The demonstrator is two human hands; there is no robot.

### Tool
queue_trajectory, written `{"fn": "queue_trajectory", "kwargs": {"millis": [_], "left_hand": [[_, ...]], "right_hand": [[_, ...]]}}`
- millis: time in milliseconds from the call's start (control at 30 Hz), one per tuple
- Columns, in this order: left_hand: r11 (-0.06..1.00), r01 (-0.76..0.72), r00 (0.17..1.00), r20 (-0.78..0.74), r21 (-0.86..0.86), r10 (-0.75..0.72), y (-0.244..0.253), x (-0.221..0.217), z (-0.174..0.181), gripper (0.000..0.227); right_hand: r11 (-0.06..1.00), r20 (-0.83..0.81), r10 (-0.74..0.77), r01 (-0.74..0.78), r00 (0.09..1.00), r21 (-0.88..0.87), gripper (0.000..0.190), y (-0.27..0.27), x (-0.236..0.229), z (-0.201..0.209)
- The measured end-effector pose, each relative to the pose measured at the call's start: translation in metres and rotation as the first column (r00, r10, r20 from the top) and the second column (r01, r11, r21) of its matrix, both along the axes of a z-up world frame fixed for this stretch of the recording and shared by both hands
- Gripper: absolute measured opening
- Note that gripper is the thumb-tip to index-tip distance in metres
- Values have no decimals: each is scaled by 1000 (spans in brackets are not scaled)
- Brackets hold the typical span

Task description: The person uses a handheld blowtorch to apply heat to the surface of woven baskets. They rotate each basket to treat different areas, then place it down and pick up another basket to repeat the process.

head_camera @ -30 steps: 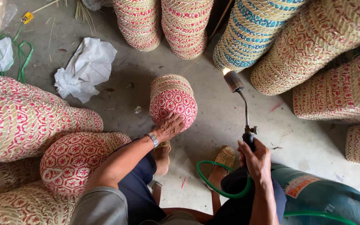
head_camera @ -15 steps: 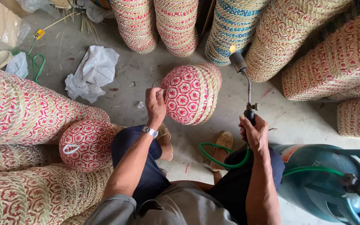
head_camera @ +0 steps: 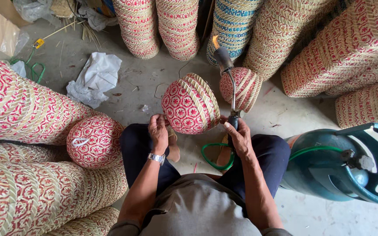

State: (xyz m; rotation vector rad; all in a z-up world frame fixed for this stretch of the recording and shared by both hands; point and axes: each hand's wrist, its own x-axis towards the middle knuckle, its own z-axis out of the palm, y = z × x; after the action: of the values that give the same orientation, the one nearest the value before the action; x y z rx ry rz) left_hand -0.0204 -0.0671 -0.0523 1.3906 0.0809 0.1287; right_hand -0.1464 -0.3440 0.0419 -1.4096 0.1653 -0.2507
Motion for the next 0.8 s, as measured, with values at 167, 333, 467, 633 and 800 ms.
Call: {"fn": "queue_trajectory", "kwargs": {"millis": [167,333,467,633,800], "left_hand": [[981,70,995,-52,-182,-81,10,-26,-15,17],[993,47,999,11,-107,-46,9,-35,-32,15],[981,-140,990,-8,136,142,13,-36,-55,19],[976,-213,970,-126,-42,206,30,-27,-68,22],[951,-228,974,-52,-211,222,45,-7,-44,15]], "right_hand": [[998,-22,26,-27,999,-54,34,8,-8,2],[997,-88,35,-40,995,-60,26,35,-10,7],[987,-95,6,-21,995,-160,21,55,-21,9],[979,-37,-163,157,986,-129,19,28,-23,22],[943,54,-247,253,967,-216,25,-20,-26,37]]}}
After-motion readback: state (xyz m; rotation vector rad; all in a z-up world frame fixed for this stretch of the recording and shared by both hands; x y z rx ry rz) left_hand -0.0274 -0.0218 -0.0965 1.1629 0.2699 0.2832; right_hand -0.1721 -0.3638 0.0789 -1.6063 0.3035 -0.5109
